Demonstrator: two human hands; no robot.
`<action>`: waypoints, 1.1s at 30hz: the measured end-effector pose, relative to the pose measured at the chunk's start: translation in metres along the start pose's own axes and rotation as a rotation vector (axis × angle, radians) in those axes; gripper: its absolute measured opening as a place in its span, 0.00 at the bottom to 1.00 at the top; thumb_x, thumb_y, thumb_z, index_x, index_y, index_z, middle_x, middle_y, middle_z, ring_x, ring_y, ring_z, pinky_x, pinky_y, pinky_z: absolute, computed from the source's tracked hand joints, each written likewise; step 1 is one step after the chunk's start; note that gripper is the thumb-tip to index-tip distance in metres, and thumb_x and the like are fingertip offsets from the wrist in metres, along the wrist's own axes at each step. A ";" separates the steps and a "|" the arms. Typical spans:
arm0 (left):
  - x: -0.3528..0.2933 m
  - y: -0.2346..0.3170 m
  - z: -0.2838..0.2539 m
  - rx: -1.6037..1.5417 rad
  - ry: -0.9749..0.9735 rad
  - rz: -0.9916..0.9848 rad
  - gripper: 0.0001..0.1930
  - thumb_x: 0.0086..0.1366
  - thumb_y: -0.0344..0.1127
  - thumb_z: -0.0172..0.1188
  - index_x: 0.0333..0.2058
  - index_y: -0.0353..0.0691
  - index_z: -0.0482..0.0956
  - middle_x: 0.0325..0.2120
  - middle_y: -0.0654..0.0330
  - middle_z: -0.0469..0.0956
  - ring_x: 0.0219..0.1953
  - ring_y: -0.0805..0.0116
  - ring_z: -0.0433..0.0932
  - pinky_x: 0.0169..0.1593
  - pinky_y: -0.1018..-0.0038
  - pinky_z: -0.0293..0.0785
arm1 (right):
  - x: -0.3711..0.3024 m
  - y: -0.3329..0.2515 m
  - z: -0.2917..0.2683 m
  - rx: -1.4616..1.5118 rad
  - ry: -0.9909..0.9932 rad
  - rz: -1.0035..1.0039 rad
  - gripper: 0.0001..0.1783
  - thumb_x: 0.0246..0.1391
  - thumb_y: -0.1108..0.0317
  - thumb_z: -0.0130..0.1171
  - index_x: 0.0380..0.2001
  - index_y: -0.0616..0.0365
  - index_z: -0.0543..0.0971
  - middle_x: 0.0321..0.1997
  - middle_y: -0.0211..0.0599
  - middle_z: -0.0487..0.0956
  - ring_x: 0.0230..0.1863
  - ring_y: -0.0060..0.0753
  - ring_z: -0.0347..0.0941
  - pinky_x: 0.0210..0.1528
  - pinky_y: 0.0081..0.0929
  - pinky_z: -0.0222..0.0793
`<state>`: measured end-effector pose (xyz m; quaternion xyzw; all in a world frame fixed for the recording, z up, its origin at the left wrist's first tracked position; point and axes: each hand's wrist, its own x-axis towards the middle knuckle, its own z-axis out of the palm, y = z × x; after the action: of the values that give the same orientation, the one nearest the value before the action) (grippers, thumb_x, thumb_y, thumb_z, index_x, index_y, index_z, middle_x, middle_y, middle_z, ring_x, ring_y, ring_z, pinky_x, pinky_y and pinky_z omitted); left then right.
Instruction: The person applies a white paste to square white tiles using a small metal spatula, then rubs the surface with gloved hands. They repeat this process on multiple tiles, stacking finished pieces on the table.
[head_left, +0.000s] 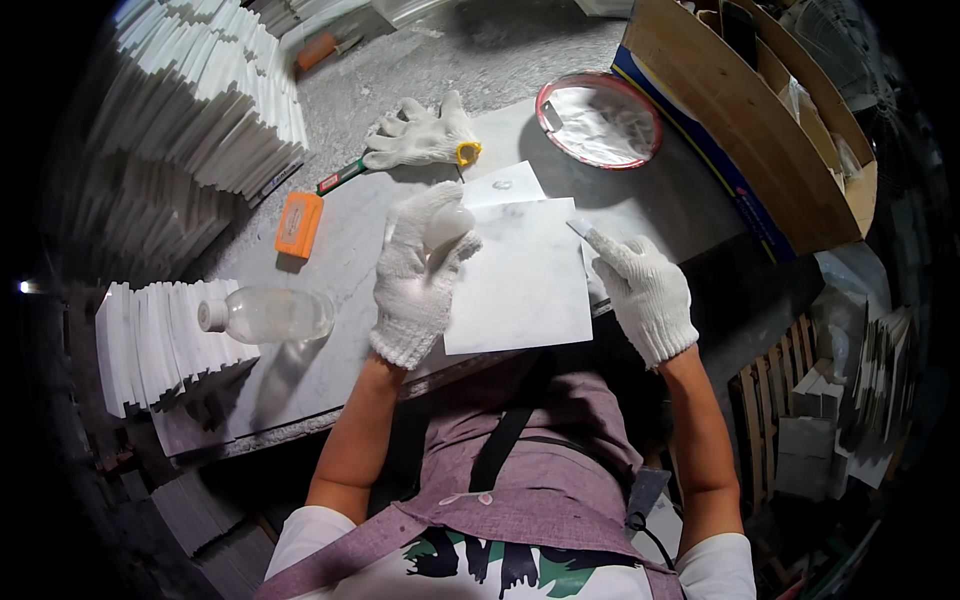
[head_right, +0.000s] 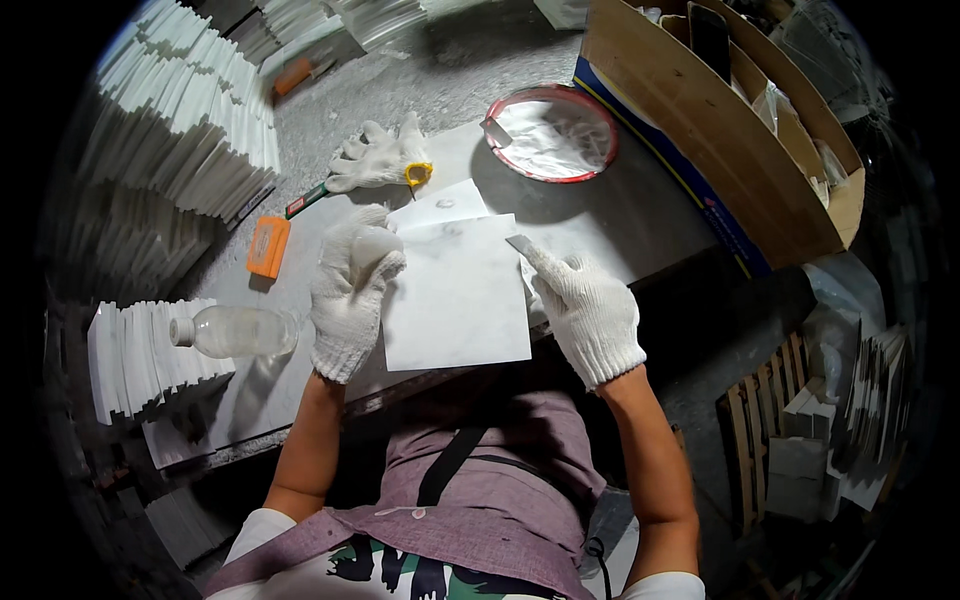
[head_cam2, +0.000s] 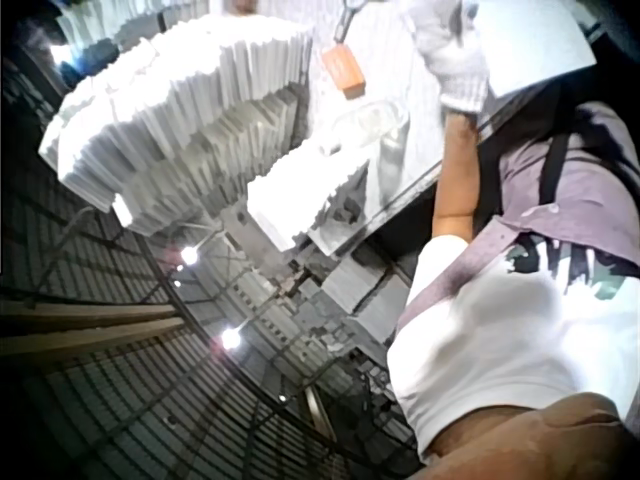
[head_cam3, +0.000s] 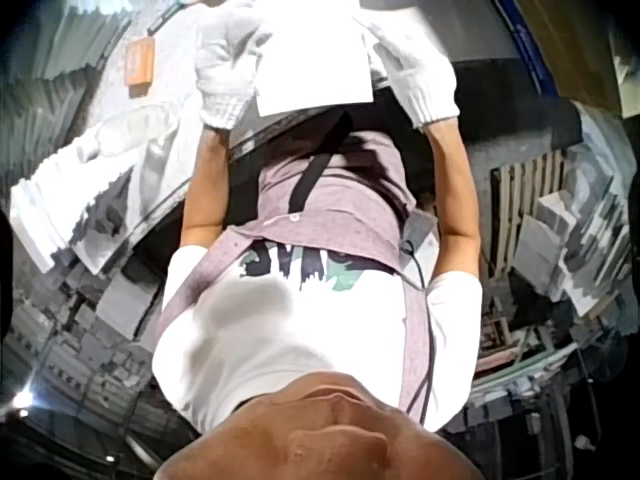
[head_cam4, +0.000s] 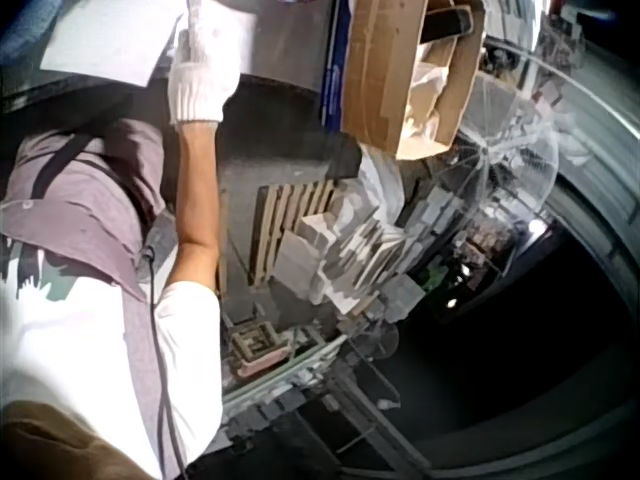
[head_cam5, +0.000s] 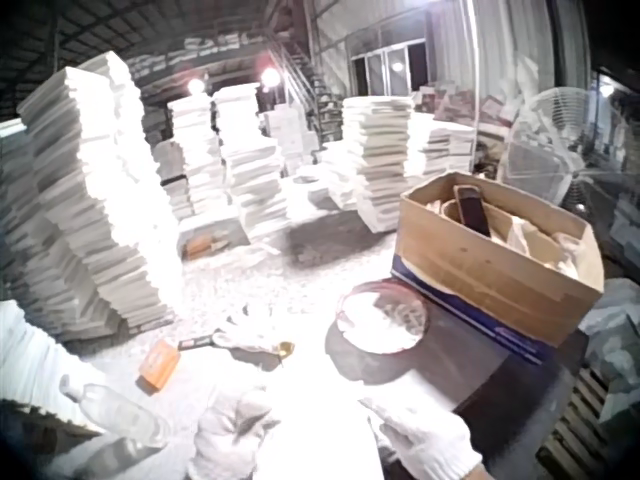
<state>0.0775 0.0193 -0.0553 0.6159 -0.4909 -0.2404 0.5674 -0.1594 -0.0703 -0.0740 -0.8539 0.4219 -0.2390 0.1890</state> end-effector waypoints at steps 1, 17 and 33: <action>-0.001 0.001 0.000 0.071 -0.041 0.013 0.25 0.62 0.17 0.60 0.57 0.37 0.70 0.55 0.57 0.72 0.56 0.68 0.73 0.56 0.72 0.75 | -0.005 0.000 -0.003 -0.028 -0.037 0.013 0.20 0.54 0.67 0.62 0.52 0.39 0.81 0.30 0.35 0.78 0.28 0.39 0.77 0.30 0.34 0.72; 0.026 -0.021 0.018 0.723 -0.093 0.662 0.25 0.55 0.24 0.67 0.53 0.43 0.77 0.43 0.56 0.80 0.48 0.52 0.77 0.51 0.61 0.74 | -0.100 -0.002 0.023 0.942 0.239 0.648 0.21 0.61 0.75 0.59 0.57 0.63 0.76 0.38 0.26 0.77 0.27 0.12 0.67 0.29 0.13 0.66; 0.035 -0.035 0.027 0.958 -0.085 0.787 0.22 0.56 0.34 0.66 0.52 0.47 0.77 0.45 0.61 0.79 0.49 0.57 0.77 0.47 0.61 0.74 | -0.108 0.001 0.018 0.931 0.260 0.626 0.21 0.60 0.77 0.59 0.57 0.62 0.76 0.37 0.26 0.75 0.30 0.13 0.68 0.33 0.13 0.68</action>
<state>0.0803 -0.0277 -0.0852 0.5648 -0.7568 0.2094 0.2540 -0.2075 0.0187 -0.1158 -0.4787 0.5245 -0.4354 0.5534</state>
